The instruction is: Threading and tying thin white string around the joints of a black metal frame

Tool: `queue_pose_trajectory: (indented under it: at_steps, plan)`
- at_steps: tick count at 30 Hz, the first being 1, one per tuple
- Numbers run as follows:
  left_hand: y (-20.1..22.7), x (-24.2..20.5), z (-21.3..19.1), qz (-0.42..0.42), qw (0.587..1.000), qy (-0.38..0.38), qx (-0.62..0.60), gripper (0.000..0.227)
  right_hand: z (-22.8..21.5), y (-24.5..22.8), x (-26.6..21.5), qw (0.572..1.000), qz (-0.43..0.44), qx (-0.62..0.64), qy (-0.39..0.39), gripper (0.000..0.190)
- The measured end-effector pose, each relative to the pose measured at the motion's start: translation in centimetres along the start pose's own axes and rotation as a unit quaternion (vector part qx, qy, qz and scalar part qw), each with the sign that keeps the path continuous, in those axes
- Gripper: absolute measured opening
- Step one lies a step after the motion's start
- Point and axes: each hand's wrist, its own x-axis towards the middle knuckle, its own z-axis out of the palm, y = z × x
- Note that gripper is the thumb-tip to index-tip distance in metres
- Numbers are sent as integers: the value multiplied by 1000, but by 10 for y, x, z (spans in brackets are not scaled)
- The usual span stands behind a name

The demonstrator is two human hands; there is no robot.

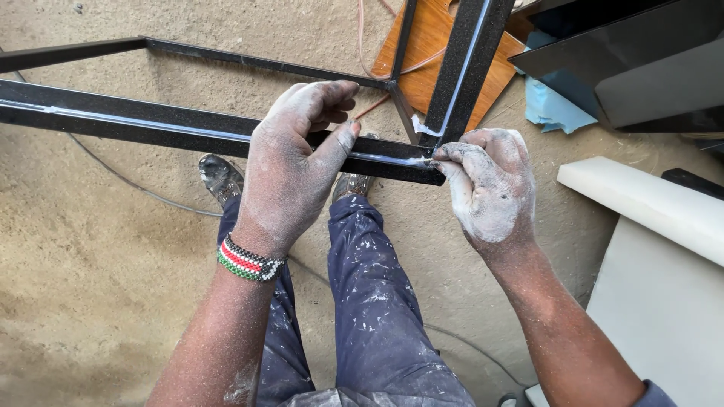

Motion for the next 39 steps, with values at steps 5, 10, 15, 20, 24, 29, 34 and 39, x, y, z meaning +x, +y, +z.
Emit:
queue_pose_trajectory:
  at_steps: [5,10,15,20,24,29,34,39]
  plan:
    - [-1,3,3,33,998,-31,38,38,4,-8,2,999,16,26,24,12]
    - [-8,2,17,80,990,-64,96,35,2,-15,8,997,39,55,30,10]
    - [-11,-1,36,69,977,-85,184,36,-3,-17,9,994,49,92,30,14]
    - [-13,4,40,79,975,-85,191,26,-11,-18,9,992,62,107,33,13]
    - [-16,6,38,82,976,-94,178,20,-18,-20,10,993,44,98,40,14]
    - [-15,11,30,76,979,-113,153,13,-25,-19,12,992,41,110,51,15]
    - [-12,18,15,44,984,-143,98,12,-30,-15,15,991,36,114,60,17]
    - [-10,22,0,32,989,-144,15,14,-33,-13,12,990,46,111,68,18]
